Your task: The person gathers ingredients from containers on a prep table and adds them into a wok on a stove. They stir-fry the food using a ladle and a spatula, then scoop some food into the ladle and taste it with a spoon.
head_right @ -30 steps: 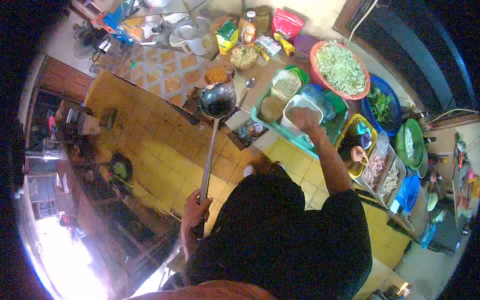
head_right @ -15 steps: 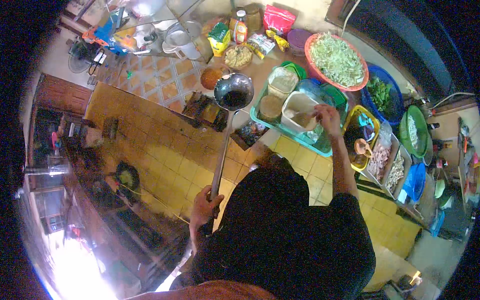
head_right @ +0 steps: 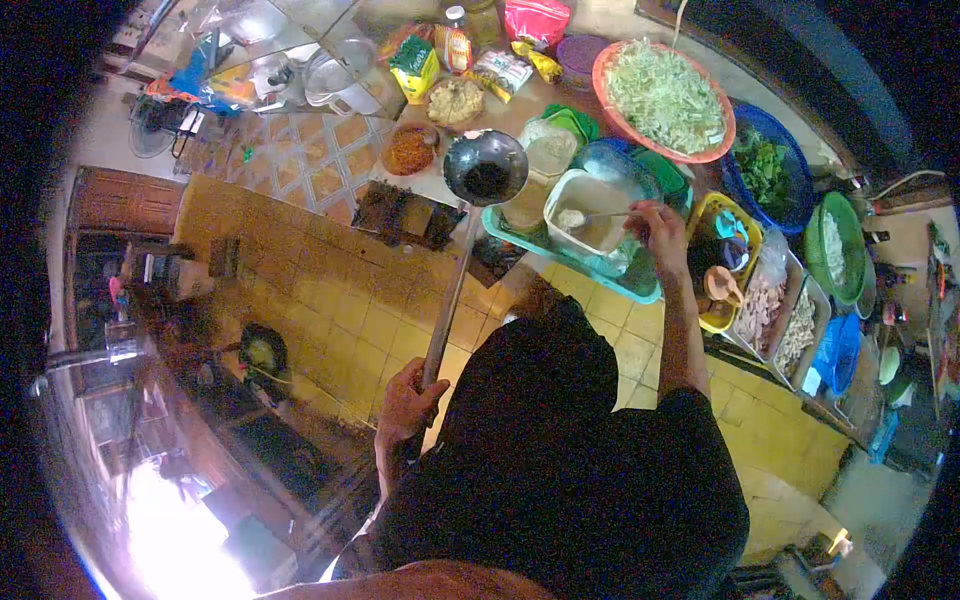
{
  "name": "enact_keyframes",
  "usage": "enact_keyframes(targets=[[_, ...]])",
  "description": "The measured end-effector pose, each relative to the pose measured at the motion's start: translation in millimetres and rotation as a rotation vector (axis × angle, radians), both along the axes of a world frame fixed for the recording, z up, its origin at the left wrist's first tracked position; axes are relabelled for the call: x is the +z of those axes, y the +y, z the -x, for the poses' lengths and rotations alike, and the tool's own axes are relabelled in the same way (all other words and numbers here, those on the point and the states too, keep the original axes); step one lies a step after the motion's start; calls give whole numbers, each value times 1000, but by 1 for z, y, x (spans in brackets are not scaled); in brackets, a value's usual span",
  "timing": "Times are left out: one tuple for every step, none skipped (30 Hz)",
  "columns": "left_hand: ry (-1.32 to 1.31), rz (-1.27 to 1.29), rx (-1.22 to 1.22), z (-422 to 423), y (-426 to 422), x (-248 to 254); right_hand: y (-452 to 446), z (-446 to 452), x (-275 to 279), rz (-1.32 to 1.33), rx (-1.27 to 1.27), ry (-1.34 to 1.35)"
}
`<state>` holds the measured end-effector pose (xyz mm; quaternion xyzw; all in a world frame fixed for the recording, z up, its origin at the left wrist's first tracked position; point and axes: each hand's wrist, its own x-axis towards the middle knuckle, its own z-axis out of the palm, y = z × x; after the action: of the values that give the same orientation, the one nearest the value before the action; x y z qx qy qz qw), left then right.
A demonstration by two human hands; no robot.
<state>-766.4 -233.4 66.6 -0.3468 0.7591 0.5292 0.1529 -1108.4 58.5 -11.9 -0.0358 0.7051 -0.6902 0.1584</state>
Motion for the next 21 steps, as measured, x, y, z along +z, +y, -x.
enact_keyframes(targets=[[-21,10,-18,-2,0,-1,-1,2,7,-31,-28,-34],[-42,21,-35,-3,0,-2,-4,3,16,-62,-56,-68],[-44,26,-29,1,1,6,-8,4,28,-57,-49,-70],[-89,52,-49,7,5,19,-12,4,42,-40,-39,-5],[-135,77,-70,11,8,26,-17,4,54,-23,-30,60],[-138,80,-64,9,9,24,-26,4,62,99,-42,46],[-118,81,-61,7,11,21,-35,4,70,102,-37,45],[-99,80,-56,5,13,19,-44,4,79,-162,-36,334],[-102,81,-49,5,15,20,-49,5,83,-427,-34,622],[-101,83,-72,6,16,21,-47,10,82,-674,-7,821],[-99,85,-96,7,16,22,-47,17,74,-669,-2,821],[-102,84,-93,9,17,24,-47,24,59,-770,114,895],[-141,85,-79,12,18,28,-48,27,43,-871,232,966],[-185,84,-67,12,20,29,-52,24,27,-873,235,960],[-191,82,-70,11,21,28,-60,18,12,-954,321,893],[-153,108,-64,10,20,26,-65,15,-1,-1030,405,828],[-115,134,-57,11,21,24,-66,14,-11,-1030,406,824],[-119,134,-58,13,22,26,-67,13,-20,-1025,470,861],[-138,143,-28,15,23,29,-68,12,-29,-1016,534,896],[-156,154,2,17,24,32,-67,13,-32,-884,481,919],[-164,158,0,19,24,34,-62,15,-33,-879,480,912]])
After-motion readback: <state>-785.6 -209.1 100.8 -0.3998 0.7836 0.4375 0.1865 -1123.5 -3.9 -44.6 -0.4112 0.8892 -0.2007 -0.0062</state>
